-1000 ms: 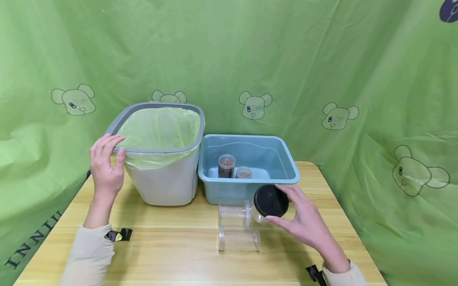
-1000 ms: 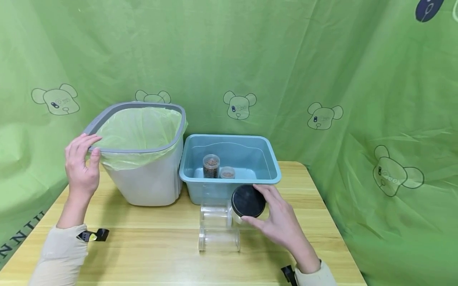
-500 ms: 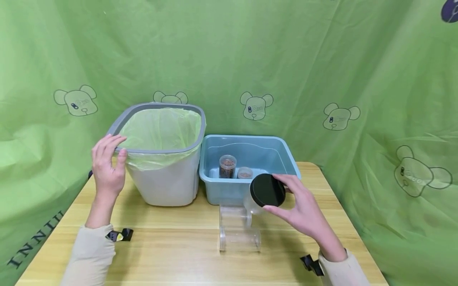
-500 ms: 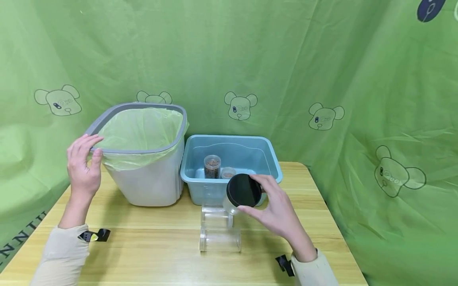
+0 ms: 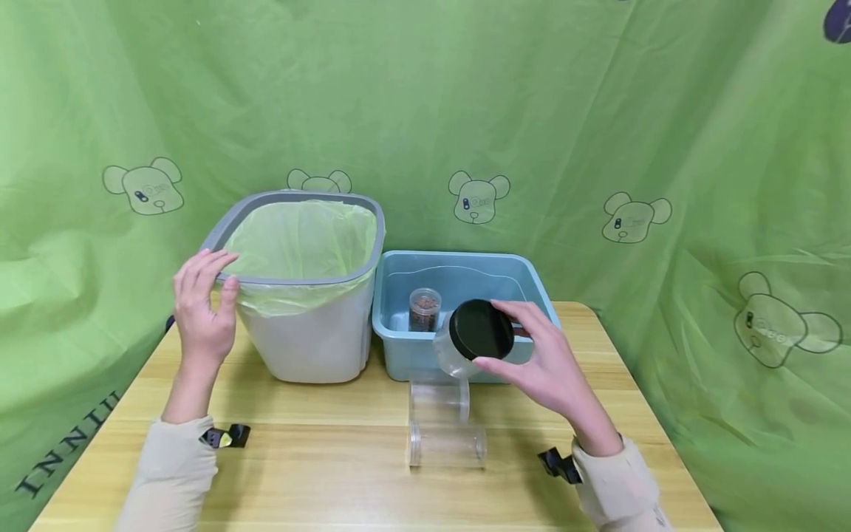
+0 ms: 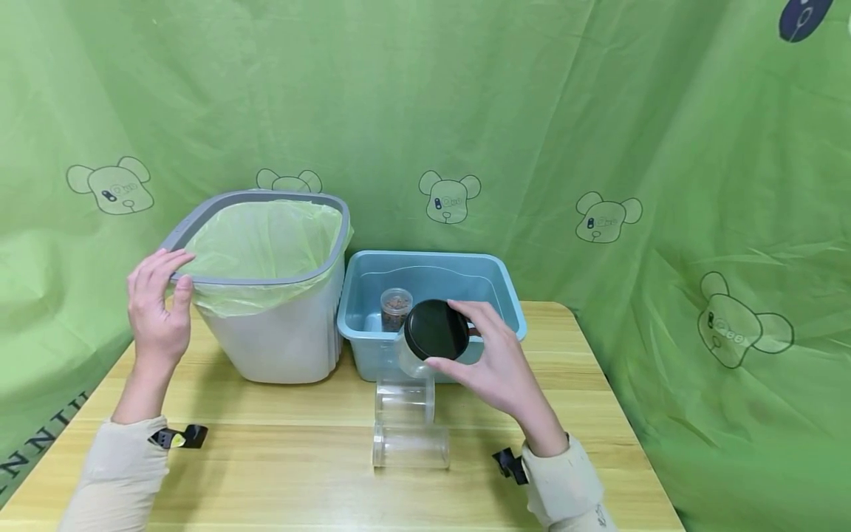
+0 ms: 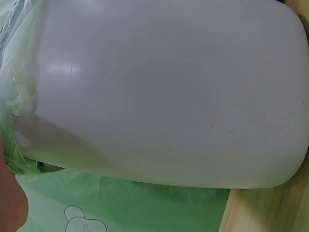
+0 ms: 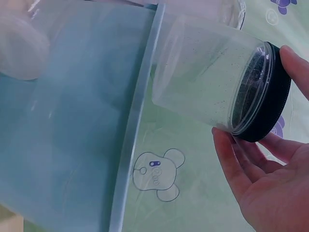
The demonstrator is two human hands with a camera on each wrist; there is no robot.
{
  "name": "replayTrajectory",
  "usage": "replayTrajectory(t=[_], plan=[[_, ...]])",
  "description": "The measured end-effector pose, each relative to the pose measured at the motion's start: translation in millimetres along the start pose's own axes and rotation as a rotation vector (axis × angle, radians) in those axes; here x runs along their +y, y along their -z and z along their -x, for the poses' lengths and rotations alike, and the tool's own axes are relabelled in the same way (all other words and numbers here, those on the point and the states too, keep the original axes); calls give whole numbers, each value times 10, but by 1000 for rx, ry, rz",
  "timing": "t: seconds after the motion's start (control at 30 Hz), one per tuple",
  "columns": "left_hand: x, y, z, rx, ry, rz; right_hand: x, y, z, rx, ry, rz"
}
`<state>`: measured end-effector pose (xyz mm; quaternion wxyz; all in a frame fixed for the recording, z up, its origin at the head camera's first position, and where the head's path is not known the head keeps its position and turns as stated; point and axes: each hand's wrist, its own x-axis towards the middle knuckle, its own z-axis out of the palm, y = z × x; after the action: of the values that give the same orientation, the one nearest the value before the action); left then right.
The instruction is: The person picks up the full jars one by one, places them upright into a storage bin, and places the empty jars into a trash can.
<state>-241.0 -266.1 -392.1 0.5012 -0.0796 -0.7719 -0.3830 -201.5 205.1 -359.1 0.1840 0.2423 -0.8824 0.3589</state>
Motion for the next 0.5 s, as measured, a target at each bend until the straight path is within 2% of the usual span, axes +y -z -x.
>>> replayTrajectory(t=[0.5], plan=[[-6, -6, -5, 5, -13, -3, -297, 41, -488, 16, 38, -119]])
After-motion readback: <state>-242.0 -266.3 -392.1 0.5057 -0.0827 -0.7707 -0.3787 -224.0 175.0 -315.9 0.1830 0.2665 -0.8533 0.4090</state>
